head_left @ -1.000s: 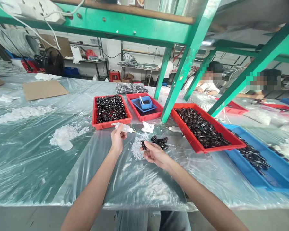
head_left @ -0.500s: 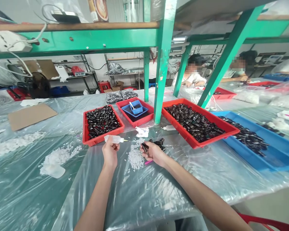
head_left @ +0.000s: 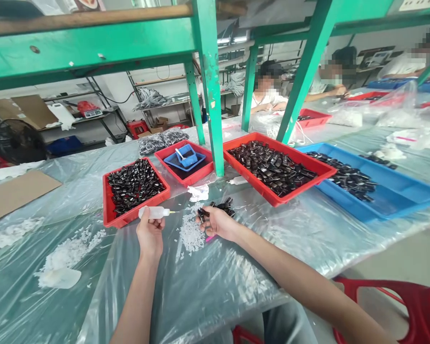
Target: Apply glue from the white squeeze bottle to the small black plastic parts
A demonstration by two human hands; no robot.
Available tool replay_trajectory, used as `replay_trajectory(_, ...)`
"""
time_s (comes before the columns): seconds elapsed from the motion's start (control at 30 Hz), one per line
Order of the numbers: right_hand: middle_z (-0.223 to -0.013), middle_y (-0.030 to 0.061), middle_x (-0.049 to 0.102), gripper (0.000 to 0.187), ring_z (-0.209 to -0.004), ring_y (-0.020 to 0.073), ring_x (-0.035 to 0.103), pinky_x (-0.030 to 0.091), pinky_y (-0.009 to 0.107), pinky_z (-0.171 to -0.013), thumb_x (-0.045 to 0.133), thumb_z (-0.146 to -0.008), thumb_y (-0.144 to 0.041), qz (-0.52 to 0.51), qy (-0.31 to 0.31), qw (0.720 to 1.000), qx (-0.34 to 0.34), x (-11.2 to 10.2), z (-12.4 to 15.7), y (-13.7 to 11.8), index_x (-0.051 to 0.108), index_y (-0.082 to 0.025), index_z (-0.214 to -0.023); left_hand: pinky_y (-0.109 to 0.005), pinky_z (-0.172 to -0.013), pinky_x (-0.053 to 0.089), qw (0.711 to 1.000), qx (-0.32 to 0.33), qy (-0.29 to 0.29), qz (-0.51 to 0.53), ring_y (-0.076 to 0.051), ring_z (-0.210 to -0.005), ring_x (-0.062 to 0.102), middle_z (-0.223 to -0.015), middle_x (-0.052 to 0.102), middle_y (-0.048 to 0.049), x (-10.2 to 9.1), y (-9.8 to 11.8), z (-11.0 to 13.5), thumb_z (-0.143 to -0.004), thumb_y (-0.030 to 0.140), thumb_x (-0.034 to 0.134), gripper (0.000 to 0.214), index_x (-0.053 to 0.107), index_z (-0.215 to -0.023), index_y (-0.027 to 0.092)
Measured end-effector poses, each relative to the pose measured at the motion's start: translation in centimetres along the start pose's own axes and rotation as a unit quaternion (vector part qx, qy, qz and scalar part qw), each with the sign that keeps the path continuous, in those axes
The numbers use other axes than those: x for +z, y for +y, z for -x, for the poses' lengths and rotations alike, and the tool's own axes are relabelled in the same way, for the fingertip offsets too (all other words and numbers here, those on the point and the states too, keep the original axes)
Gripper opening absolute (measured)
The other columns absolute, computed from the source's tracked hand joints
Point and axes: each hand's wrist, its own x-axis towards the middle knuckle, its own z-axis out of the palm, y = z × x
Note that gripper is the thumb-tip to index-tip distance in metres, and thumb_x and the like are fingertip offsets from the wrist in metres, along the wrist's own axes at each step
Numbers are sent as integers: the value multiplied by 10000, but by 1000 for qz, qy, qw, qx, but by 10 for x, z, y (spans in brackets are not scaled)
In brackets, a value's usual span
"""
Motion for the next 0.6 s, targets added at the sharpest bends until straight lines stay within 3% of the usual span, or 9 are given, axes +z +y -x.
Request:
replay_trajectory(0.13,-635,-21,501,302,-450,87,410,199,191,-373,353,-996,-321,-7,-8,1000,4,1,0,0,499,-180,-773,-238,-491,323,1000,-1,-4,2,-96,-523,461,-648,604,13,-1,-1,-1,-722,396,764,266,615,-757,178)
replay_trajectory(0.3,-626,-42,442,304,-428,59,318,148,184,-372,427,-979,-339,14,-21,1000,-8,2,2,0,487,-174,-731,-237,-496,332,1000,-7,-2,2,-100,-539,478,-673,621,5,-2,-2,-2,-736,396,760,261,626,-777,176)
replay_trajectory(0.47,-636,-42,446,302,-417,54,309,144,184,-367,378,-1011,-288,-2,-25,1000,6,3,5,-2,560,-148,-815,-242,-496,326,1000,1,-12,3,-98,-531,468,-662,610,10,-2,-2,-1,-733,411,763,279,620,-769,175)
replay_trajectory(0.6,-651,-40,464,347,-425,60,356,147,180,-355,358,-1036,-377,-33,-20,999,29,3,6,-5,554,-159,-850,-245,-494,319,1000,7,-18,-3,-92,-521,453,-664,604,11,-2,-2,-1,-750,435,749,298,623,-779,167)
